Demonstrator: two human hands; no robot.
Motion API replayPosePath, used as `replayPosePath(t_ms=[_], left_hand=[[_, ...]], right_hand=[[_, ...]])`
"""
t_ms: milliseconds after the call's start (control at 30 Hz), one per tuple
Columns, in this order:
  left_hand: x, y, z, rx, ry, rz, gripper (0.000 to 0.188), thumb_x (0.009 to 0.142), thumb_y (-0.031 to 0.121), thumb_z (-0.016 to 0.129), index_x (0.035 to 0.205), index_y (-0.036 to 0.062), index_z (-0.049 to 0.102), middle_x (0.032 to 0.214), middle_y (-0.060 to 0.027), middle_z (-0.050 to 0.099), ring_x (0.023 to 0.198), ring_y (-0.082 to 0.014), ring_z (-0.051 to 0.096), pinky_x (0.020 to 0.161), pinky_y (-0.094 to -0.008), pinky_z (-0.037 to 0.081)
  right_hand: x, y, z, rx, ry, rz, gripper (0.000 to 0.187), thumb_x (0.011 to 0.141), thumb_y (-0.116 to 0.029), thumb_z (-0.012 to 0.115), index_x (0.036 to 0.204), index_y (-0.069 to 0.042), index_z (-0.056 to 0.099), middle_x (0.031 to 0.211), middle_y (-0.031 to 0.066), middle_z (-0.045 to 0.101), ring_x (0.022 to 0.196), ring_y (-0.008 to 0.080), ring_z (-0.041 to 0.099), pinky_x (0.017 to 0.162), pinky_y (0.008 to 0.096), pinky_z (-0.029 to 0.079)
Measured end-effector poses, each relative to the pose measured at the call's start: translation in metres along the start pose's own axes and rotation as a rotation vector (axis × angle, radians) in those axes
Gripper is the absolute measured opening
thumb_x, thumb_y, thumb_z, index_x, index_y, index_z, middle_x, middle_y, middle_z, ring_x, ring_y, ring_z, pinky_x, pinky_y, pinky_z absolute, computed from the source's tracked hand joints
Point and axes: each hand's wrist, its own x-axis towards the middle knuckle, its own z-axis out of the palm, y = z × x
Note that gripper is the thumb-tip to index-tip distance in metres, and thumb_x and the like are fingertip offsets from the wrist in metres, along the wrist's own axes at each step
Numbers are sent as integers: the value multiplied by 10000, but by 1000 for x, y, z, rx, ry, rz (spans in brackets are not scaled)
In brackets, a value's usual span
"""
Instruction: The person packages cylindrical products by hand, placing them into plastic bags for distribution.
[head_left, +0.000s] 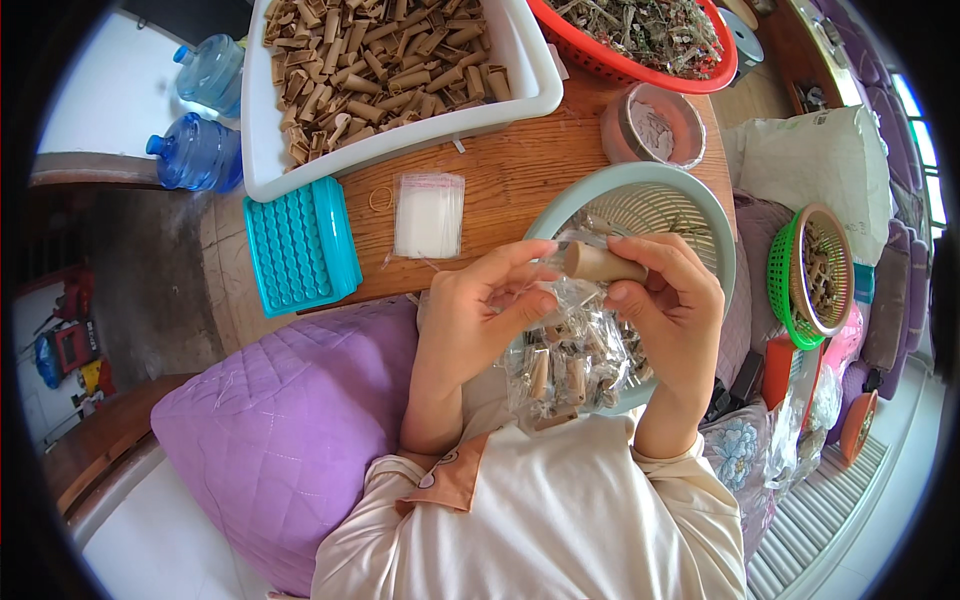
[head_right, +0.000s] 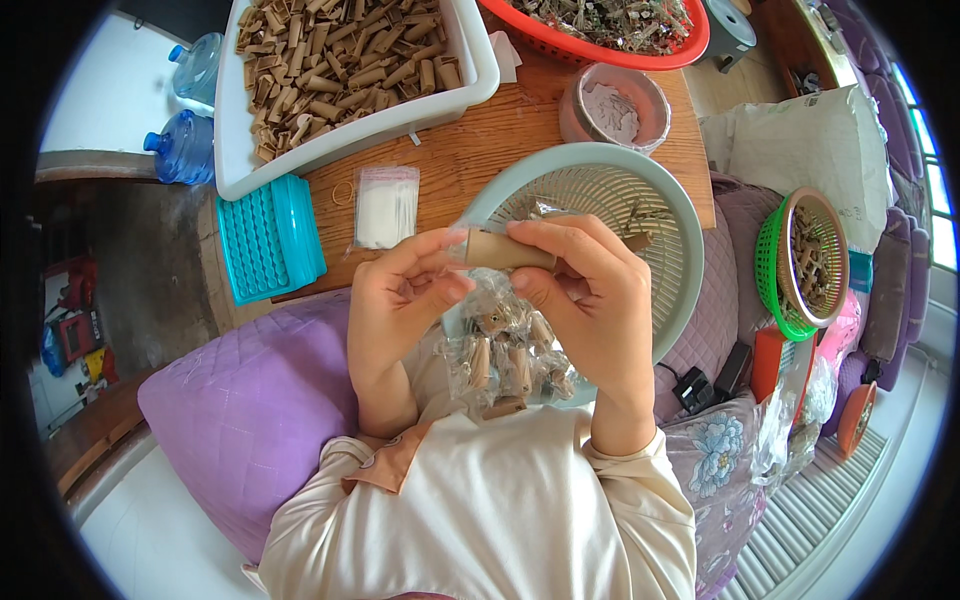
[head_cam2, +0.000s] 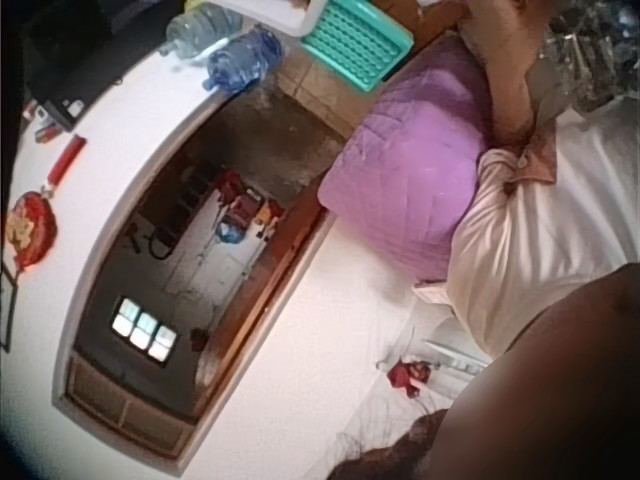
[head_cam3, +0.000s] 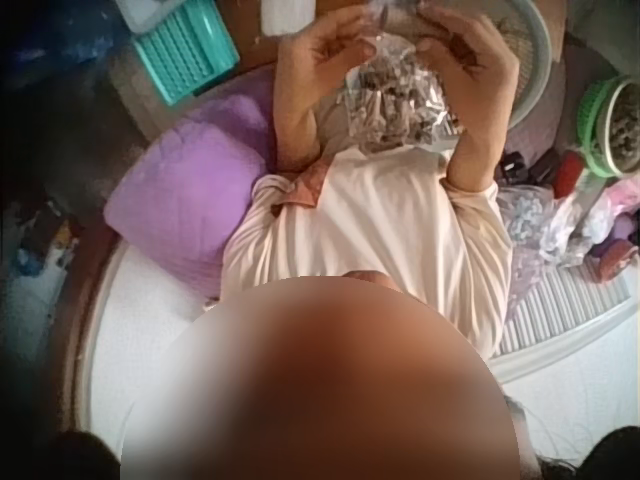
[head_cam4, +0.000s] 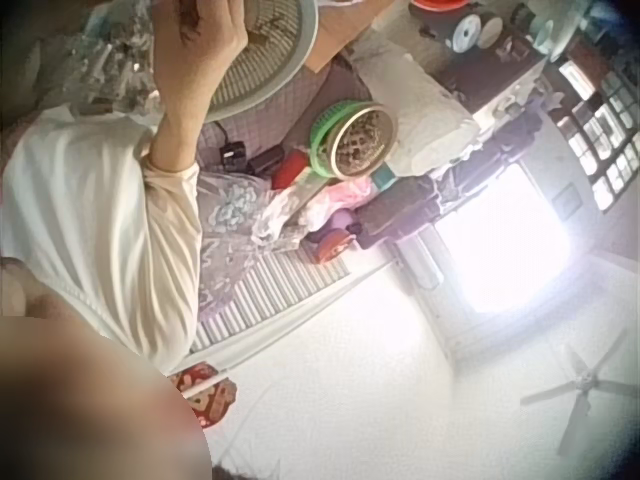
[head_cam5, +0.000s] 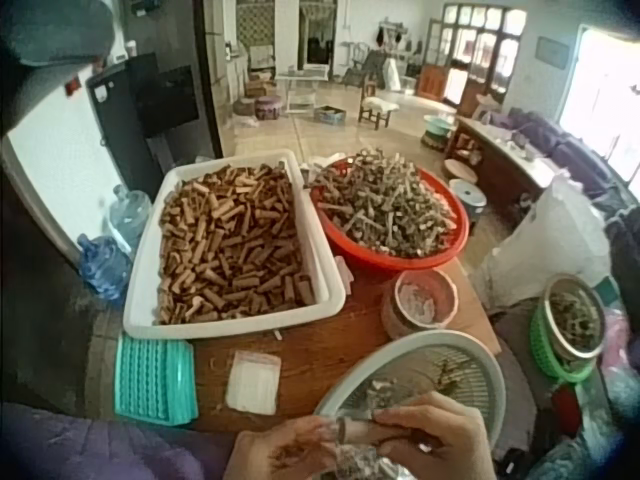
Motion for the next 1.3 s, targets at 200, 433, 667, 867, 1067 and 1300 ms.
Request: replayPosePath(t_ms=[200, 433, 667, 867, 1067, 1300], left_hand=[[-1, 0, 6, 99, 10, 50, 397, 718, 89, 698, 1089, 39, 568, 872, -101, 661, 774, -127, 641, 681, -239, 513], [2, 4, 9, 433, 104, 378, 432, 675, 65, 712, 1085, 49, 574, 908, -93, 656, 829, -164, 645, 706, -248, 514], [1, -1, 6, 307, 144, 420, 441, 663, 46, 724, 1077, 31, 574, 904, -127, 652, 831, -188, 647, 692, -252, 519], [1, -3, 6, 329, 195, 418, 449, 663, 22, 731, 1080, -9, 568, 891, -141, 652, 796, -161, 637, 700, -242, 515], [1, -6, 5, 437, 205, 449, 461, 645, 104, 740, 1076, 55, 583, 916, -104, 652, 775, -177, 650, 638, -247, 513], [5, -3, 9, 485, 153, 506, 464, 630, 112, 746, 1066, 70, 592, 942, -88, 645, 808, -182, 642, 652, -255, 508]], right_hand=[[-2, -6, 1, 23, -52, 82, 284, 695, 60, 653, 974, 27, 609, 848, 61, 575, 657, 85, 551, 550, 185, 460], [-1, -8, -4, 88, -73, 179, 250, 738, 69, 606, 987, 47, 592, 820, 61, 556, 624, 79, 562, 523, 188, 458], [-3, -6, 1, 222, 19, 205, 227, 761, 53, 600, 988, 52, 586, 859, 58, 552, 654, 72, 559, 525, 181, 456], [-5, -2, 10, 98, 95, 100, 236, 762, 27, 618, 996, 44, 588, 900, 58, 563, 655, 73, 546, 538, 179, 456], [-4, -3, 11, 16, 8, 125, 270, 722, 39, 636, 989, 17, 604, 818, 59, 574, 646, 84, 546, 546, 188, 452], [-4, -5, 4, -72, -44, 176, 251, 699, 36, 644, 946, 7, 610, 781, 62, 571, 618, 92, 551, 529, 200, 452]])
